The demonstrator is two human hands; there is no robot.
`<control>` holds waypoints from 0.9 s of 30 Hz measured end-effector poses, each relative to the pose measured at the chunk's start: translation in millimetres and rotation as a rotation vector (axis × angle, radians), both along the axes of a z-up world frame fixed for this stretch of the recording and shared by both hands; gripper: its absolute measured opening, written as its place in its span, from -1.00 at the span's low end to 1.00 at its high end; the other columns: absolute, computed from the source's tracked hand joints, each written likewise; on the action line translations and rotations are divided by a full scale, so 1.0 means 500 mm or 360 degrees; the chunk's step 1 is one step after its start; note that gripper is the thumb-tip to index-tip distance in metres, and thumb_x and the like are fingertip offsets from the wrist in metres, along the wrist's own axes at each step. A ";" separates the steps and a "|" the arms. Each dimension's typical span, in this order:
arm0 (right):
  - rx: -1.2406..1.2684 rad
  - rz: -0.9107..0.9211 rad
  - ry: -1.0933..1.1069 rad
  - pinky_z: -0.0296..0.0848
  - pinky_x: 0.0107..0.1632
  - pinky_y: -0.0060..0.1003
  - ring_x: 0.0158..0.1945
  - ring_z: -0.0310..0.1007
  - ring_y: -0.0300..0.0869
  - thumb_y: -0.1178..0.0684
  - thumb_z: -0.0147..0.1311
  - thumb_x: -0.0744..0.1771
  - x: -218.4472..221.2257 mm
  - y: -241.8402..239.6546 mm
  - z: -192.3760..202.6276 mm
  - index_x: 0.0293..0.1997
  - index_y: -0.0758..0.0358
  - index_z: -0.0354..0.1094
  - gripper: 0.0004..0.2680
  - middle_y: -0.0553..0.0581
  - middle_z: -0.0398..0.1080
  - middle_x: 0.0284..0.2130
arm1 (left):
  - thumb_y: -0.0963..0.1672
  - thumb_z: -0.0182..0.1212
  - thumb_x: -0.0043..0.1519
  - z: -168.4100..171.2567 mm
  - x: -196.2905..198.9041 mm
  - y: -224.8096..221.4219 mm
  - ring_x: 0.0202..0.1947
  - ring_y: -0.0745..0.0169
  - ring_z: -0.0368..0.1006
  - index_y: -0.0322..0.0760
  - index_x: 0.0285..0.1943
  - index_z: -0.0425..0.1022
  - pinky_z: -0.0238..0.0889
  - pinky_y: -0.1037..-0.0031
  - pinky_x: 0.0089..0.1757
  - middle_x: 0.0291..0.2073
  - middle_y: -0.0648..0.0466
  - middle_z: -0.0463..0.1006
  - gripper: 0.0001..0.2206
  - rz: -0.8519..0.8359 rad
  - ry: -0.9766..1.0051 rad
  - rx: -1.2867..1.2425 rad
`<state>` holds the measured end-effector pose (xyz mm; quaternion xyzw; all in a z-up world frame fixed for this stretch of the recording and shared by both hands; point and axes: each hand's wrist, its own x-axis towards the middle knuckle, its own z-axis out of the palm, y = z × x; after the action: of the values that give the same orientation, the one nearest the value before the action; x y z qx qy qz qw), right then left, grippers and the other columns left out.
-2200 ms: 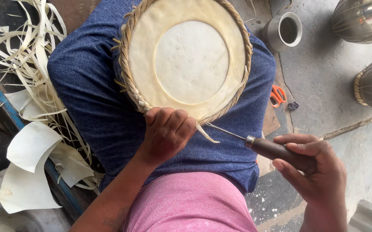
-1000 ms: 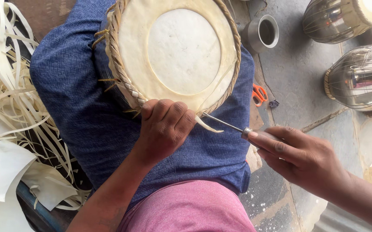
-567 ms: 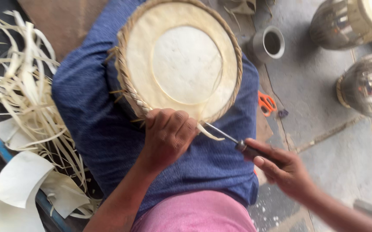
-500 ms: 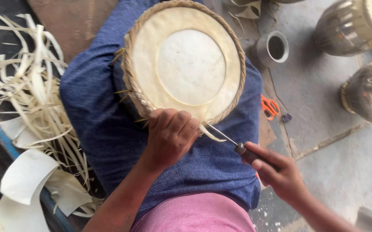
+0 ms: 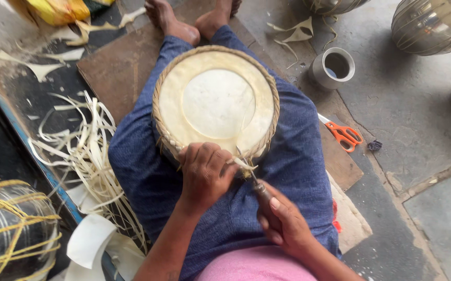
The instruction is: The person uses a tool to thread white strips through the braided edge of a drumhead and tighten them around the body of the instrument.
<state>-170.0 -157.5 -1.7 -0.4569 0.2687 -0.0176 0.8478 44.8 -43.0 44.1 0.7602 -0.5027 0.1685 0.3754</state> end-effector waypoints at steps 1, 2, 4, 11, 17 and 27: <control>0.0478 0.0016 -0.0139 0.13 -0.69 -0.52 -0.76 0.09 -0.40 -0.27 0.01 0.36 0.000 0.004 -0.008 0.47 0.22 0.04 -0.45 0.10 0.34 -0.54 | -0.10 0.46 0.00 0.012 -0.001 0.000 -0.12 0.02 0.36 -0.12 -0.24 0.48 0.09 0.16 -0.01 -0.25 0.10 0.47 -0.75 -0.0027 0.0047 0.0018; 0.0390 0.0104 -0.0184 0.18 -0.65 -0.49 -0.73 0.15 -0.36 -0.27 -0.01 0.37 0.004 0.003 -0.017 0.46 0.23 0.06 -0.47 0.13 0.35 -0.53 | -0.11 0.44 0.02 0.025 0.000 0.004 -0.14 0.02 0.38 -0.15 -0.21 0.49 0.12 0.17 -0.02 -0.26 0.09 0.48 -0.76 -0.0064 0.0120 0.0043; 0.0216 0.0272 -0.0267 0.28 -0.57 -0.43 -0.67 0.28 -0.28 -0.27 -0.04 0.40 0.015 0.000 -0.036 0.45 0.23 0.08 -0.49 0.18 0.37 -0.51 | -0.13 0.39 0.05 0.049 0.006 0.014 -0.17 0.03 0.43 -0.20 -0.15 0.51 0.18 0.20 -0.05 -0.27 0.08 0.51 -0.77 -0.0144 0.0272 0.0100; -0.0503 0.0533 -0.0364 0.44 0.01 -0.30 -0.09 0.49 -0.19 -0.26 -0.11 0.39 0.039 -0.031 -0.043 0.31 0.30 0.23 -0.55 0.18 0.50 -0.19 | -0.12 0.35 0.14 0.057 0.043 -0.079 -0.29 0.08 0.49 -0.23 -0.16 0.57 0.26 0.25 -0.24 -0.27 0.04 0.56 -0.84 -0.0266 0.0192 0.0226; -0.0293 -0.0306 -0.0075 0.33 -0.29 -0.30 -0.40 0.36 -0.20 -0.10 -0.03 0.38 0.087 -0.129 -0.061 -0.20 0.33 0.45 -0.74 0.12 0.42 -0.45 | -0.19 0.26 0.21 0.056 0.009 -0.057 -0.30 0.19 0.45 -0.21 -0.18 0.61 0.27 0.31 -0.23 -0.26 0.13 0.54 -0.93 -0.0440 -0.0174 0.0167; -0.0524 0.0145 -0.0245 0.39 -0.21 -0.39 -0.26 0.40 -0.29 0.06 0.12 0.34 0.057 -0.118 0.051 -0.13 0.41 0.58 -0.80 0.02 0.42 -0.33 | -0.18 0.31 0.19 0.050 0.012 -0.054 -0.31 0.16 0.45 -0.22 -0.20 0.57 0.28 0.31 -0.21 -0.29 0.13 0.51 -0.94 -0.0284 -0.0111 0.0057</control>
<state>-141.4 -216.7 24.0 -0.5985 0.1755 -0.0579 0.7795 50.6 -69.9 69.1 0.7127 -0.5841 0.1518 0.3576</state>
